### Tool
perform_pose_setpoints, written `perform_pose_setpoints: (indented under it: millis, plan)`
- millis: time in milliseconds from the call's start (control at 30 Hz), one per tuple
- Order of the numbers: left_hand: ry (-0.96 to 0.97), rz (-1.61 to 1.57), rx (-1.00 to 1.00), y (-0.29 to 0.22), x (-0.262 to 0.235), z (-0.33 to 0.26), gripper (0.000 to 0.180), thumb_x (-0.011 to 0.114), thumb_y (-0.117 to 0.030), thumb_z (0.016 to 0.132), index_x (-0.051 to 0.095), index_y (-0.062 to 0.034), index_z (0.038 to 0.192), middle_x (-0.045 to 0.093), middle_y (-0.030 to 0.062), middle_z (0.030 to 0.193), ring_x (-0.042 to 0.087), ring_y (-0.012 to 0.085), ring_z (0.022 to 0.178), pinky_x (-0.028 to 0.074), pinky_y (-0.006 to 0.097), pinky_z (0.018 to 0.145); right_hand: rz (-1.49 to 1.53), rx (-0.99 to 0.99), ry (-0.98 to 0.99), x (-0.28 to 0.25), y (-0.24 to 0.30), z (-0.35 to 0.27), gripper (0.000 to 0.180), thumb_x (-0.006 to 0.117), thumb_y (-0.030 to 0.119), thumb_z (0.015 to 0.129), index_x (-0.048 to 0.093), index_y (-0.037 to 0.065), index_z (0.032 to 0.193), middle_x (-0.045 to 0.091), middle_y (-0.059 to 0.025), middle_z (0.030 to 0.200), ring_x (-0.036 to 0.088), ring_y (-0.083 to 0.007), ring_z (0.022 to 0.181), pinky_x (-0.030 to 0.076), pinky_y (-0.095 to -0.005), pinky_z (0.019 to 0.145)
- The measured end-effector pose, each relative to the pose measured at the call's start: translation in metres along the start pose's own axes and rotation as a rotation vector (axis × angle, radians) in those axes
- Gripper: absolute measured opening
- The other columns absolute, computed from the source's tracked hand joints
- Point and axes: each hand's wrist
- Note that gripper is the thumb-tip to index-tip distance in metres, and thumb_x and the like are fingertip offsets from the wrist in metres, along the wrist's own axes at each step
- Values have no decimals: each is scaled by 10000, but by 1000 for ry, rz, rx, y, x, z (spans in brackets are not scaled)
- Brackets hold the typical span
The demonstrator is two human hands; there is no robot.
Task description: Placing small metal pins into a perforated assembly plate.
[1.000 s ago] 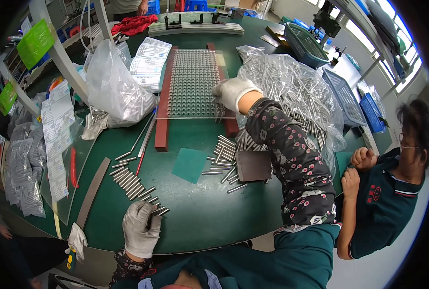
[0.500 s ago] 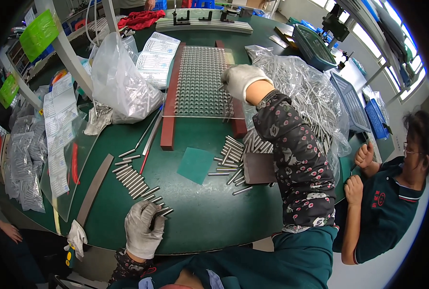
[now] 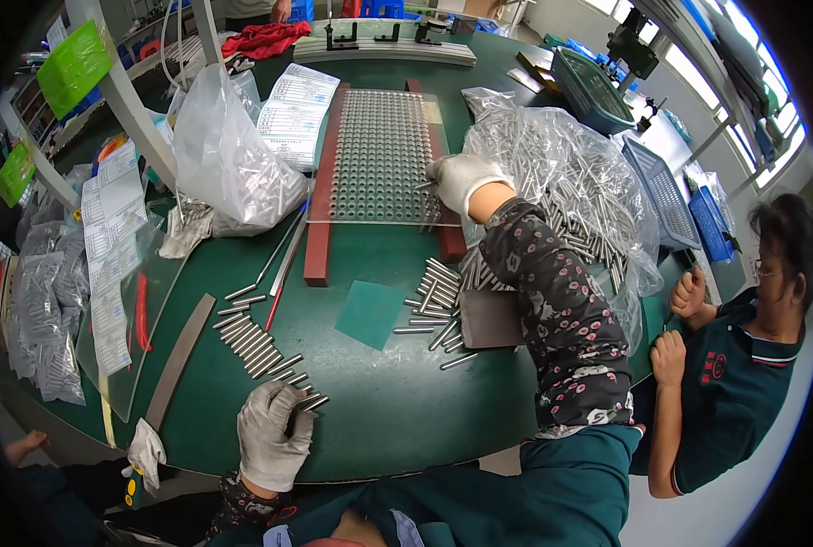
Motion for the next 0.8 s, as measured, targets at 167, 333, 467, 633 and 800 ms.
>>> perform_pose_setpoints:
  millis: [167, 333, 467, 633, 800]
  plan:
    - [8, 8, -5, -1, 0, 0, 191, 596, -110, 627, 581, -58, 811, 553, 91, 809, 555, 275, 712, 468, 374, 627, -50, -35, 37, -27, 6, -4, 211, 511, 152, 753, 619, 144, 934, 615, -83, 929, 581, -259, 887, 456, -365, 755]
    - [-1, 4, 0, -1, 0, 1, 189, 594, -107, 627, 579, -57, 809, 553, 91, 803, 554, 276, 715, 466, 373, 627, -432, -176, 98, -23, 16, 10, 174, 530, 70, 720, 642, 72, 853, 625, -111, 882, 601, -263, 861, 487, -337, 699]
    - [-1, -4, 8, -1, 1, 1, 187, 595, -104, 626, 577, -58, 806, 551, 90, 796, 552, 277, 711, 464, 372, 622, -575, -287, 61, -26, 25, 10, 154, 545, 88, 719, 653, 61, 825, 636, -96, 843, 614, -242, 831, 490, -328, 661]
    - [-6, 3, 8, 1, 1, 0, 187, 595, -109, 628, 577, -58, 807, 549, 89, 798, 551, 277, 707, 464, 372, 621, -708, -372, 63, -25, 37, 7, 142, 559, 111, 711, 664, 81, 802, 643, -61, 805, 617, -221, 807, 484, -322, 635]
    - [43, 1, -11, -3, -2, 0, 224, 575, -35, 619, 554, -39, 842, 542, 101, 826, 544, 277, 741, 446, 359, 664, -711, -358, 107, -22, 41, 9, 137, 568, 109, 707, 665, 80, 800, 643, -70, 809, 619, -236, 804, 488, -329, 632]
Point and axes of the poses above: each hand's wrist, its own z-axis towards the middle knuckle, its own x-axis out of the palm, y = z × x
